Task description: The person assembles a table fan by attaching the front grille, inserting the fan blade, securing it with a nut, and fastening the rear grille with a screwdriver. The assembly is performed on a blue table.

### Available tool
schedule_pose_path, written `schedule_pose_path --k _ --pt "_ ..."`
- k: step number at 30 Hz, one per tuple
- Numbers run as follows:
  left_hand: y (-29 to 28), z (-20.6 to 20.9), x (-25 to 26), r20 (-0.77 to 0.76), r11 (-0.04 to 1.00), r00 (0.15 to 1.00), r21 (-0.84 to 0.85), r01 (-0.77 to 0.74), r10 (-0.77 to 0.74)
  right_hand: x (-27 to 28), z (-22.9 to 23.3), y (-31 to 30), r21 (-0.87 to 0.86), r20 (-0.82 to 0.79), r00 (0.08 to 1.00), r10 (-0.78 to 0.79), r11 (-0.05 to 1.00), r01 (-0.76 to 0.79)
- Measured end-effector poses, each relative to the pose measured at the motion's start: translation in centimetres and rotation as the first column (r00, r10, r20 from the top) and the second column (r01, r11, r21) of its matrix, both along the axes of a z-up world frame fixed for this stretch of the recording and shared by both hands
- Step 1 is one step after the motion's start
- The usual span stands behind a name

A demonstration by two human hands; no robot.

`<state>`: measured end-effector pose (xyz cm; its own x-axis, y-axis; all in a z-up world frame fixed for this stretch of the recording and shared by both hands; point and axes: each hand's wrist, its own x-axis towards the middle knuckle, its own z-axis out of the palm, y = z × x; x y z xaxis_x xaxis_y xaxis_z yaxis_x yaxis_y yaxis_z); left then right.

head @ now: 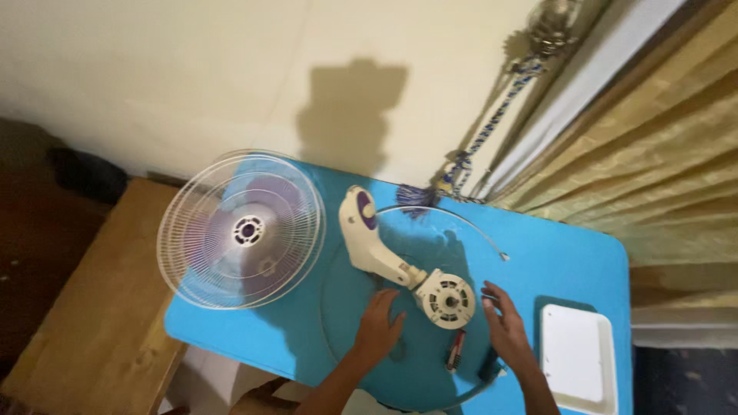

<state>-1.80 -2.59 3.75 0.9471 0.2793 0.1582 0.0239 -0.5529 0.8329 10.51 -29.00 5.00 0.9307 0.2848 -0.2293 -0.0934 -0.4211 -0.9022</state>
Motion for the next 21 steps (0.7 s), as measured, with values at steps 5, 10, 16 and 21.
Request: schedule_pose_path --k 5,10,16,21 --pt "2.8 0.9 -0.7 0.008 0.992 0.993 -0.048 -0.114 0.115 1.4 2.5 2.6 0.033 0.058 0.998 0.020 0.999 -0.022" --pt "6.6 2.3 -1.4 -0.068 0.946 0.963 -0.180 -0.269 0.261 1.9 3.8 6.7 0.114 0.121 0.991 0.048 0.992 -0.062" --pt "13.6 3.5 -2.3 -0.066 0.907 0.940 -0.245 -0.342 0.336 1.6 3.8 14.6 0.126 0.191 0.974 0.126 0.980 -0.151" --pt "20.3 1.1 -4.5 -0.092 0.777 0.881 -0.436 -0.454 0.463 0.5 1.5 22.9 0.272 -0.026 0.969 0.245 0.935 -0.229"
